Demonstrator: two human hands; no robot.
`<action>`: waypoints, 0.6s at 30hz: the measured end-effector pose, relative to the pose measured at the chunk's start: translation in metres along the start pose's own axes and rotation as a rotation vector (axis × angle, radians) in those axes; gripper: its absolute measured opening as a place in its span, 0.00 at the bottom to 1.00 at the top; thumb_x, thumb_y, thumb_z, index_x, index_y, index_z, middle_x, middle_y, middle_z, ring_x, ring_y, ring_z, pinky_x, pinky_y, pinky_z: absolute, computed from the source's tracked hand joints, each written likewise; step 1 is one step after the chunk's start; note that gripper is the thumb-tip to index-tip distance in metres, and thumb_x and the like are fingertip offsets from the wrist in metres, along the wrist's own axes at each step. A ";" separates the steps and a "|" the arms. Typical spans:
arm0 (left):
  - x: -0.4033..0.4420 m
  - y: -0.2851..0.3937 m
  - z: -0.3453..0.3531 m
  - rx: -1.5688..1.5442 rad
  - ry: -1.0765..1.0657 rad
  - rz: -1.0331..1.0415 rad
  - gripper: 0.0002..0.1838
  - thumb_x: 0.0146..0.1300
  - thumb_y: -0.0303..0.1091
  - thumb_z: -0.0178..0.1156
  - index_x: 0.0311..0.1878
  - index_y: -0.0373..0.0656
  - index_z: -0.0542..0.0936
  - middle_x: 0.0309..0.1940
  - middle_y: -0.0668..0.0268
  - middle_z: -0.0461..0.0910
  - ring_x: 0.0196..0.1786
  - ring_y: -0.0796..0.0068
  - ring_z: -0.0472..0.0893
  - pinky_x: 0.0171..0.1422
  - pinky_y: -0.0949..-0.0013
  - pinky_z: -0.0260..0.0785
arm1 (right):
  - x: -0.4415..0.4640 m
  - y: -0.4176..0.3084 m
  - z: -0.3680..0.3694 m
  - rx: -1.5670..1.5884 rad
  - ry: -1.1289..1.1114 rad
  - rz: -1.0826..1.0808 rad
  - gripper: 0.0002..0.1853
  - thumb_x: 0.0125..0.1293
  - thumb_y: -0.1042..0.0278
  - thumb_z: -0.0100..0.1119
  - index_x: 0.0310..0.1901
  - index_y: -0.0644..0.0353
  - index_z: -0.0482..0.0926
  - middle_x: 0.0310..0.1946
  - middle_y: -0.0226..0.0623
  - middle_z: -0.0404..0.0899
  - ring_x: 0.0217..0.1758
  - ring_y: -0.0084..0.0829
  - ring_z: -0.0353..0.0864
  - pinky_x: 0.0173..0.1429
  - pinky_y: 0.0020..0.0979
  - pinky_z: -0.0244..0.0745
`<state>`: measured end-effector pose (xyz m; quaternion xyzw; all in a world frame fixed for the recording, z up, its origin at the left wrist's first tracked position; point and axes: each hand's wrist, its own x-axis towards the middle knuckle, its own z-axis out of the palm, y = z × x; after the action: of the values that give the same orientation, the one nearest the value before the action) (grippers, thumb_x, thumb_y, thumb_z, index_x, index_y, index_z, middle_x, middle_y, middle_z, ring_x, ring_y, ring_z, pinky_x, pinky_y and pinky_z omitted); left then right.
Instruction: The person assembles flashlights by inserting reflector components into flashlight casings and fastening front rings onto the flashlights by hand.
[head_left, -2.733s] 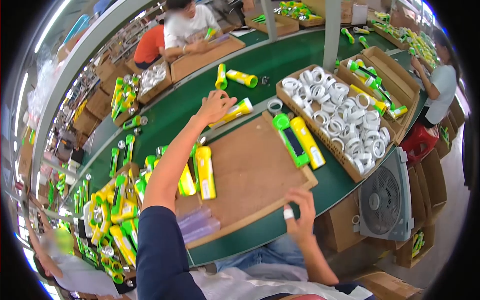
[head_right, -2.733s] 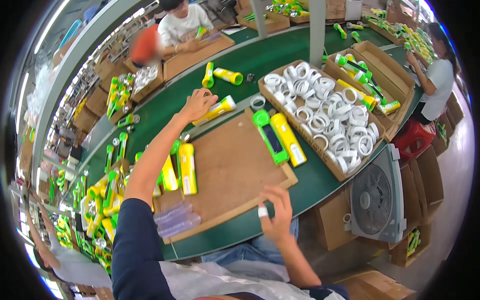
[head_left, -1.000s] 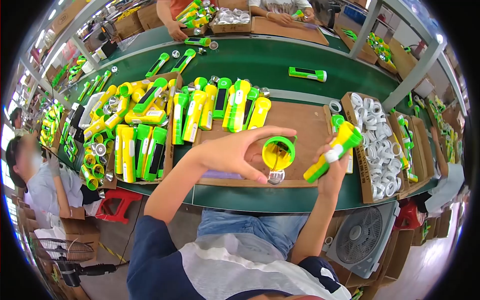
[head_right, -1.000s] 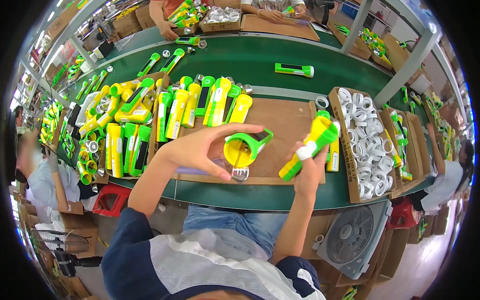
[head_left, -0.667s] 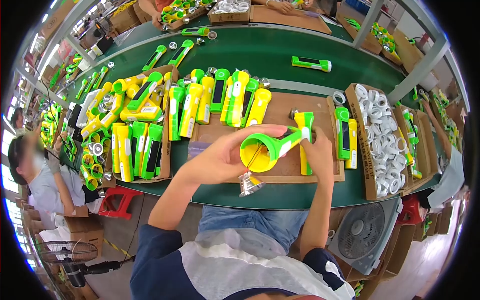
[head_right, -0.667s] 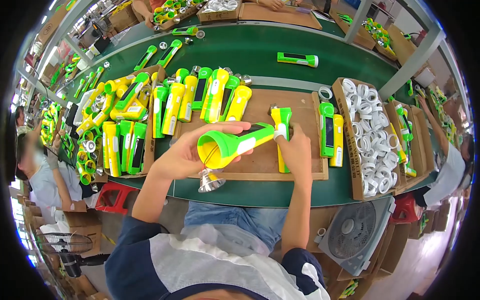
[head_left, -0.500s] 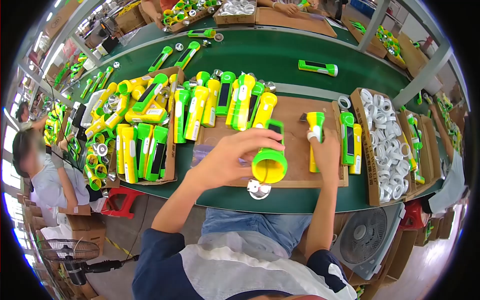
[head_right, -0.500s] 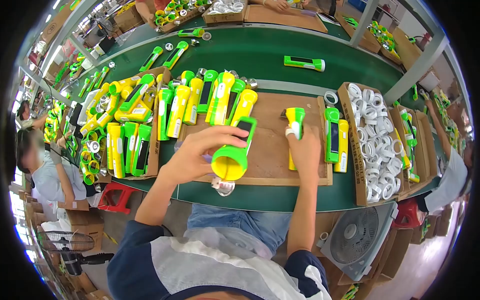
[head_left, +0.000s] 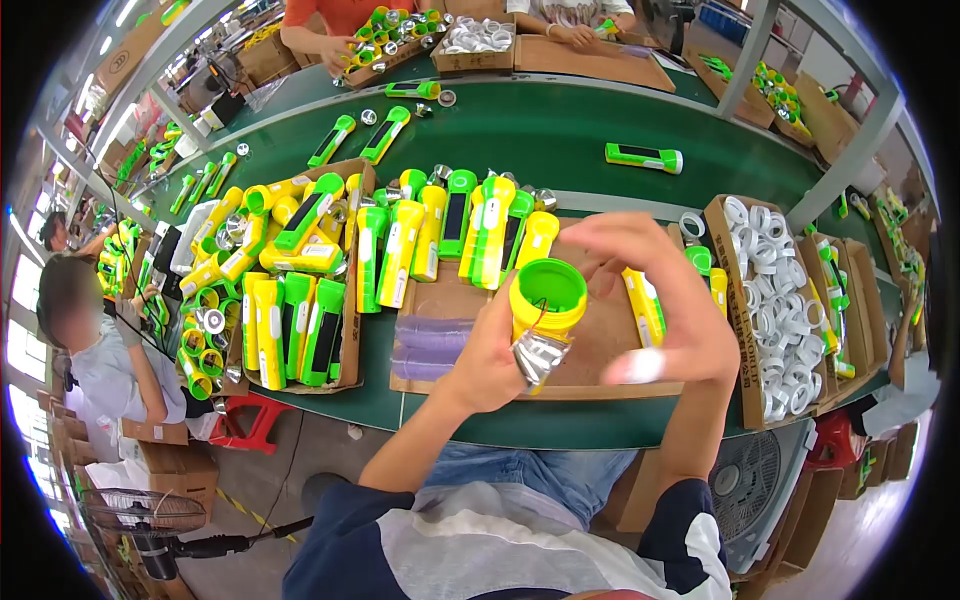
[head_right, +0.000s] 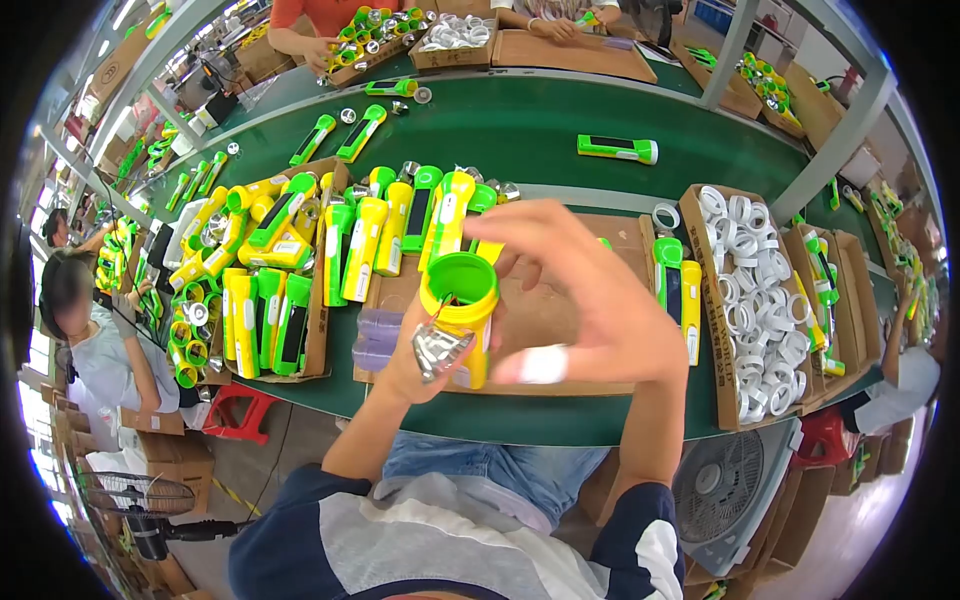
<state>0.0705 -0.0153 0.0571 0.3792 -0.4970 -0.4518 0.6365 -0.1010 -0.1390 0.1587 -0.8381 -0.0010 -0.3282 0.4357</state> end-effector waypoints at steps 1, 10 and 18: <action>0.002 0.005 0.006 0.087 0.077 0.056 0.31 0.63 0.33 0.66 0.68 0.39 0.67 0.51 0.61 0.81 0.51 0.65 0.83 0.62 0.62 0.74 | 0.004 0.002 0.002 -0.099 -0.008 -0.046 0.26 0.65 0.70 0.65 0.66 0.56 0.76 0.56 0.41 0.77 0.55 0.38 0.80 0.57 0.34 0.77; -0.004 0.027 -0.011 0.456 0.116 0.079 0.38 0.61 0.44 0.73 0.68 0.39 0.67 0.49 0.54 0.84 0.52 0.55 0.86 0.58 0.60 0.76 | 0.016 0.036 0.029 0.047 0.256 0.208 0.24 0.56 0.84 0.64 0.56 0.58 0.78 0.49 0.35 0.76 0.44 0.23 0.79 0.45 0.23 0.76; -0.005 0.030 -0.015 0.639 -0.001 -0.030 0.38 0.57 0.46 0.76 0.65 0.40 0.70 0.50 0.52 0.83 0.53 0.49 0.85 0.57 0.57 0.76 | 0.018 0.043 0.032 0.071 0.146 -0.081 0.16 0.60 0.83 0.63 0.50 0.62 0.84 0.50 0.39 0.81 0.52 0.32 0.81 0.55 0.31 0.77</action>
<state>0.0906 -0.0009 0.0804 0.5668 -0.6084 -0.2825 0.4783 -0.0571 -0.1476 0.1246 -0.7952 -0.0148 -0.4057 0.4504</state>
